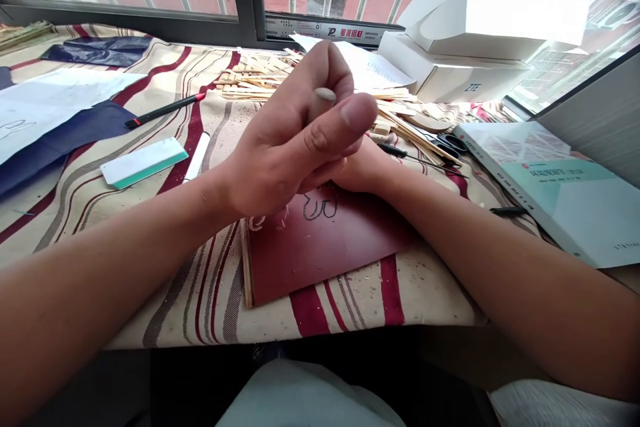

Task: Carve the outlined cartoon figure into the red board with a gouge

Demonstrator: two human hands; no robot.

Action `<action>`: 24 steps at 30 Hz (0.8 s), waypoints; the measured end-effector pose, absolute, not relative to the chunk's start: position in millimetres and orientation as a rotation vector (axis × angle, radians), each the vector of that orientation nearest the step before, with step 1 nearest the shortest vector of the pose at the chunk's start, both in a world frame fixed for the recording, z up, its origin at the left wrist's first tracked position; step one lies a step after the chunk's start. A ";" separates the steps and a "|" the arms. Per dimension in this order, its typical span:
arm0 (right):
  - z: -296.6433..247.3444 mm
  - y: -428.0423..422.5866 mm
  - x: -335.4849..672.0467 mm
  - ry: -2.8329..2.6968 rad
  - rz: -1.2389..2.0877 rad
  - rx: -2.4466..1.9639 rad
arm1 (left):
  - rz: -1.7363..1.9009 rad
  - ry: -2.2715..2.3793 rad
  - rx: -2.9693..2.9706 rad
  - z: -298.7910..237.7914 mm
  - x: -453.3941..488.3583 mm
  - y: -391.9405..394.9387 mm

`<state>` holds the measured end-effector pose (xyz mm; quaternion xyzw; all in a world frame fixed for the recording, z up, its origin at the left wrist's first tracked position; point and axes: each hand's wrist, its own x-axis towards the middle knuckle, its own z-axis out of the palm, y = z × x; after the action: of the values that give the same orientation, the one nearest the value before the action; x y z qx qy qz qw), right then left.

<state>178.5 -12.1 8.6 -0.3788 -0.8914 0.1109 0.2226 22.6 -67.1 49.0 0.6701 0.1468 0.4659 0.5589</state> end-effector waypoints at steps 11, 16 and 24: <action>18.4 -28.8 179.5 -2.323 1.140 -0.553 | 1.265 0.456 1.681 49.0 15.5 -69.3; 7.4 -26.5 171.8 -2.182 1.118 -0.440 | 1.453 0.425 1.640 41.9 19.1 -63.5; 11.3 -16.6 189.0 -2.279 1.151 -0.349 | 1.367 0.529 1.550 42.3 21.0 -74.2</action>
<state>189.0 -16.6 11.3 -0.1301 -0.8494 0.4291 0.2785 21.0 -74.2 42.3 0.6361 0.2169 0.5613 0.4830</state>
